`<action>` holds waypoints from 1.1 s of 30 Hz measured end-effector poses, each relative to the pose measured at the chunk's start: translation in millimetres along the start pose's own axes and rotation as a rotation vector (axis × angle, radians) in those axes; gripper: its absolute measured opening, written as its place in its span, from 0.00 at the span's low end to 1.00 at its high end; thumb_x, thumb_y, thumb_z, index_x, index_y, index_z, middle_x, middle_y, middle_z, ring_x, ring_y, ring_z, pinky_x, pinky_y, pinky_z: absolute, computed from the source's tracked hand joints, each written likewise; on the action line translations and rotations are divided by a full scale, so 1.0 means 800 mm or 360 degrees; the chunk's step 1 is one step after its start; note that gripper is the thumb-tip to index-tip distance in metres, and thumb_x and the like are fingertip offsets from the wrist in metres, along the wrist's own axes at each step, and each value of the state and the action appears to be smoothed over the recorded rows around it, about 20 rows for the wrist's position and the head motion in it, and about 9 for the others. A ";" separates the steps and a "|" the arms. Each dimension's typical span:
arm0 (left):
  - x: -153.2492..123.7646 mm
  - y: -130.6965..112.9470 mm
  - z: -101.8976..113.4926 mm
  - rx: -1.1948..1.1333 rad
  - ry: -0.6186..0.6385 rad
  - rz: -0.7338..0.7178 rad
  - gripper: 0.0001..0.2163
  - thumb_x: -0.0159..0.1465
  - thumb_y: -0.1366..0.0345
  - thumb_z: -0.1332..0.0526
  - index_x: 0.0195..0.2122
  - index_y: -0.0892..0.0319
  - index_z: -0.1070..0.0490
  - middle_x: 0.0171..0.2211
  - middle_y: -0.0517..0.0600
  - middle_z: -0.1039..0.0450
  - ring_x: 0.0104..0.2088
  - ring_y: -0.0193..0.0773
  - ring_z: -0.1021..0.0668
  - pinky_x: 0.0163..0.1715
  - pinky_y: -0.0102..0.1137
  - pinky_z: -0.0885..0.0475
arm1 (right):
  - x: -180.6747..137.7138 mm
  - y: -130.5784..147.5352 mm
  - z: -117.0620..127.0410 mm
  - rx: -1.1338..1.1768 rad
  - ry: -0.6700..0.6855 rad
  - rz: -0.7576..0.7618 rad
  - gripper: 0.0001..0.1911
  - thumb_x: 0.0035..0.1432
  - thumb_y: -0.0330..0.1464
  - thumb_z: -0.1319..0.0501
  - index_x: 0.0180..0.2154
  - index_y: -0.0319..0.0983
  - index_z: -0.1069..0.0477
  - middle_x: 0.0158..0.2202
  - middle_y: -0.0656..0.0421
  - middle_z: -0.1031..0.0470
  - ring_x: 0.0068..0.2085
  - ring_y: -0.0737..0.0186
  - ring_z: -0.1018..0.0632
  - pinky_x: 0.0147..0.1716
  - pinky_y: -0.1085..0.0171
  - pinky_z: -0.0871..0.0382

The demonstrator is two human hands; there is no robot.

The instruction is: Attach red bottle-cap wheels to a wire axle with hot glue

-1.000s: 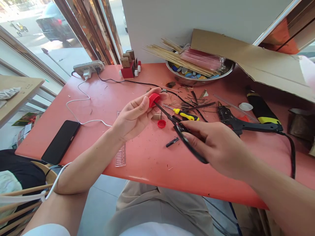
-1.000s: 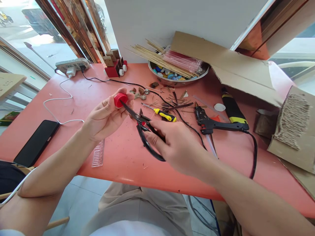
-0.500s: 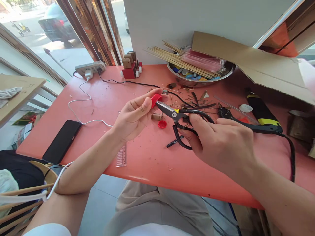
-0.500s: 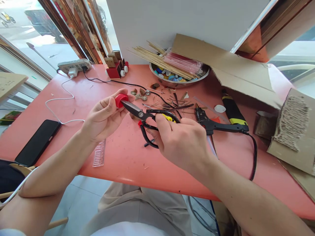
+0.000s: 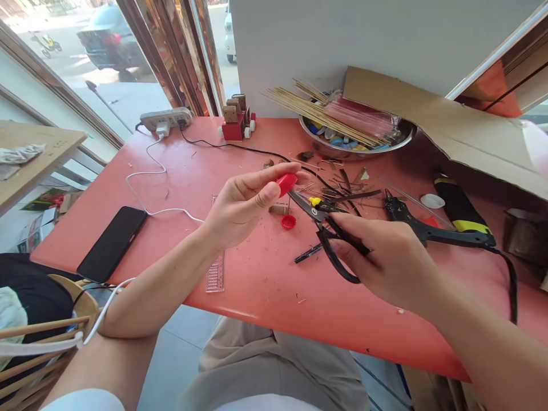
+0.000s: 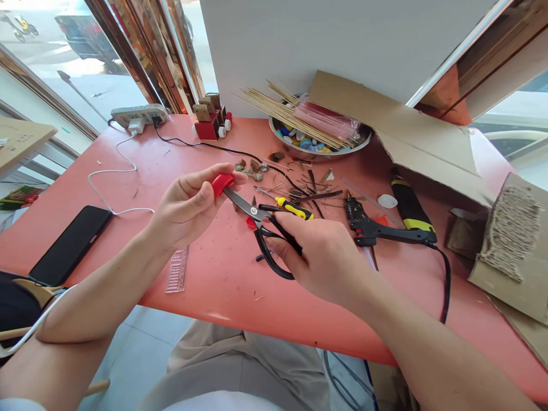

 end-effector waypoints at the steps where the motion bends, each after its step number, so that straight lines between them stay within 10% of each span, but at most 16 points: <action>1: 0.001 0.000 -0.001 0.0017 0.0005 -0.0010 0.18 0.58 0.48 0.18 0.46 0.49 0.11 0.46 0.49 0.11 0.61 0.53 0.15 0.58 0.39 0.15 | -0.001 0.001 0.005 -0.0182 -0.0109 0.0036 0.32 0.75 0.58 0.54 0.37 0.42 0.25 0.21 0.62 0.40 0.22 0.62 0.40 0.25 0.61 0.49; 4: 0.002 -0.003 -0.005 0.0049 0.0037 -0.0050 0.19 0.58 0.46 0.18 0.46 0.48 0.10 0.48 0.49 0.11 0.58 0.52 0.13 0.54 0.38 0.15 | 0.003 -0.006 -0.001 -0.0100 -0.0058 0.0062 0.33 0.74 0.60 0.54 0.37 0.42 0.25 0.22 0.62 0.38 0.22 0.63 0.39 0.25 0.62 0.49; 12: -0.001 -0.009 -0.014 0.0058 0.0134 -0.0102 0.20 0.59 0.42 0.21 0.46 0.48 0.10 0.48 0.52 0.11 0.55 0.52 0.12 0.51 0.39 0.15 | 0.000 0.007 -0.058 0.1376 0.0934 -0.0258 0.39 0.61 0.70 0.38 0.38 0.39 0.23 0.15 0.70 0.45 0.16 0.70 0.47 0.18 0.65 0.53; 15: 0.000 -0.009 -0.012 0.0070 0.0135 -0.0116 0.20 0.59 0.42 0.21 0.47 0.47 0.10 0.48 0.52 0.11 0.54 0.51 0.12 0.52 0.40 0.15 | -0.002 0.002 -0.054 0.1169 0.0791 -0.0193 0.40 0.63 0.71 0.43 0.39 0.40 0.23 0.15 0.70 0.45 0.17 0.68 0.46 0.19 0.64 0.51; 20: 0.005 -0.005 -0.003 0.0132 0.0086 -0.0134 0.21 0.61 0.43 0.22 0.49 0.48 0.11 0.50 0.51 0.11 0.57 0.51 0.13 0.56 0.40 0.15 | -0.002 -0.002 0.000 -0.0200 -0.0131 0.0076 0.30 0.75 0.56 0.53 0.35 0.43 0.26 0.20 0.64 0.41 0.21 0.63 0.40 0.25 0.62 0.48; 23: 0.008 -0.007 0.000 0.0162 0.0068 -0.0173 0.19 0.62 0.45 0.21 0.49 0.48 0.11 0.49 0.51 0.11 0.58 0.50 0.13 0.59 0.39 0.17 | -0.004 0.005 0.005 -0.0487 -0.0225 0.0026 0.25 0.76 0.49 0.51 0.36 0.44 0.24 0.19 0.64 0.42 0.19 0.62 0.40 0.25 0.62 0.49; 33: 0.009 0.018 0.002 -0.0038 0.0009 0.0108 0.22 0.62 0.44 0.22 0.48 0.53 0.12 0.51 0.53 0.11 0.52 0.44 0.12 0.49 0.31 0.15 | 0.005 0.019 -0.041 0.1304 0.0439 -0.0551 0.34 0.54 0.65 0.30 0.33 0.40 0.27 0.18 0.70 0.45 0.19 0.72 0.46 0.19 0.65 0.54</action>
Point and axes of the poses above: each hand's wrist, its own x-axis towards the middle knuckle, its own z-axis out of the back of the hand, y = z × x, the point moved 9 cm from there along x, towards the middle knuckle
